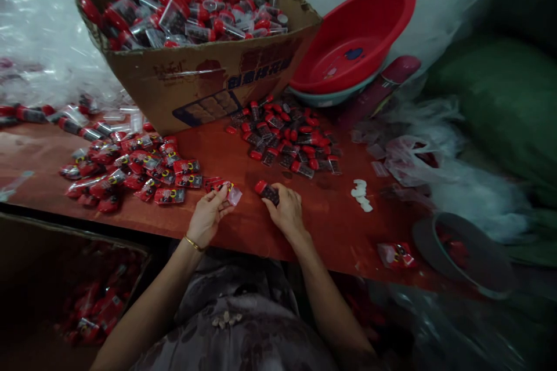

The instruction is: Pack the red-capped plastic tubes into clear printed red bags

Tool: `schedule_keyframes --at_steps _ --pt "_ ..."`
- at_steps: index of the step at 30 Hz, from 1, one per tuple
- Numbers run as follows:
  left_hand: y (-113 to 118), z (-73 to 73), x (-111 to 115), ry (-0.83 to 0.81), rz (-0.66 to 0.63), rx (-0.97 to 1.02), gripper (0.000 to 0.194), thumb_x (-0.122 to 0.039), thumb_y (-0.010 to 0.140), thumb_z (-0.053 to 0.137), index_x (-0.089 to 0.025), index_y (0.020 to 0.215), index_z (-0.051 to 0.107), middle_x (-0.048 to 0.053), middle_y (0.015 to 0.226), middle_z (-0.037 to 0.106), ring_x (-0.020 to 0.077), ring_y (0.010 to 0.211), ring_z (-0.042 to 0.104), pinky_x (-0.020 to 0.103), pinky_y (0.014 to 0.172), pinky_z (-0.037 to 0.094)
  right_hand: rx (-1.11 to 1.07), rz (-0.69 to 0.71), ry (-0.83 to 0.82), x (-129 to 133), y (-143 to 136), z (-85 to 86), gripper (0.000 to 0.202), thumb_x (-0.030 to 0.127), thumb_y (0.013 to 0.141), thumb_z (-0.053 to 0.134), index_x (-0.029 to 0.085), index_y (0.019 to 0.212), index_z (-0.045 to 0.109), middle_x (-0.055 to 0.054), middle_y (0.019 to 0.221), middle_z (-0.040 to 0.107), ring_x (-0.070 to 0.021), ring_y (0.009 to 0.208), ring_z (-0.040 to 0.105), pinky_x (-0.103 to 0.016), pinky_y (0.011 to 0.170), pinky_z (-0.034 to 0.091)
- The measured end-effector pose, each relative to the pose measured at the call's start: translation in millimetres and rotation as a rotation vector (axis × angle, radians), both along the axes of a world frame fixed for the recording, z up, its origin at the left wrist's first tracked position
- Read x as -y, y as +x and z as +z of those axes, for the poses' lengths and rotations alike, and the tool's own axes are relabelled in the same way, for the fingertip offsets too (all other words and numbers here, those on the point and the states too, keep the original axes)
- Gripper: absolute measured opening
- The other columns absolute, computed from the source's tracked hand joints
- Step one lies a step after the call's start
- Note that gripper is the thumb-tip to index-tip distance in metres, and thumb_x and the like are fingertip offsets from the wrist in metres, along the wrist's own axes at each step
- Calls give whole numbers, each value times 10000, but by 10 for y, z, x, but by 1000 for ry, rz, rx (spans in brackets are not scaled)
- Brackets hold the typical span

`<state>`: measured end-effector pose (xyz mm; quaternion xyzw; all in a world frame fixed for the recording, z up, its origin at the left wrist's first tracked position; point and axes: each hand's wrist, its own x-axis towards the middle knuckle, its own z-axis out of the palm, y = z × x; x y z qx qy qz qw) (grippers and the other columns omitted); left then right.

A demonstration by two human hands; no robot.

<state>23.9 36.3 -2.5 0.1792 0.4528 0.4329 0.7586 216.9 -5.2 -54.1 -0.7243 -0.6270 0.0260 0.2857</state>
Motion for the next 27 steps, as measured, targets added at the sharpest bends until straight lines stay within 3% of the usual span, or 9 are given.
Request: schedule_keyframes --at_steps 4,9,13,16,22,27 --pt "16 -29 18 35 1 -27 380 -355 479 842 -150 733 647 -10 681 671 83 565 600 206 577 473 -206 116 118 257 -109 83 304 306 804 599 193 1083 556 -82 1011 667 -226 919 609 -378 831 453" --pt "53 -10 70 85 -46 -81 405 -399 475 831 -128 718 654 4 669 665 93 584 600 218 592 493 -447 276 104 495 -181 349 352 310 765 661 232 1097 575 -42 1012 670 -186 895 639 -310 798 510" --pt "77 32 106 113 -67 -117 422 -407 444 837 -120 708 675 7 670 661 97 584 577 235 584 499 -416 355 75 545 -188 529 342 272 769 645 241 1104 582 -44 998 673 -187 893 646 -308 797 519" --pt "84 32 117 174 -42 -153 390 -401 452 833 -122 682 687 13 674 672 101 601 575 235 615 490 -348 414 46 548 -206 571 361 239 777 626 247 1134 567 -43 1009 668 -184 916 639 -307 815 515" --pt "43 -7 125 383 -64 -258 297 -362 568 783 -135 750 722 27 740 702 128 684 597 245 716 472 -311 320 18 529 -251 518 362 262 769 622 250 1129 579 -43 1008 676 -193 903 649 -312 809 525" --pt "57 -8 142 388 -97 -184 321 -356 577 779 -150 816 719 28 799 710 139 726 613 260 750 483 -341 270 24 478 -271 462 345 264 751 643 228 1091 597 -48 975 683 -191 861 656 -301 773 533"
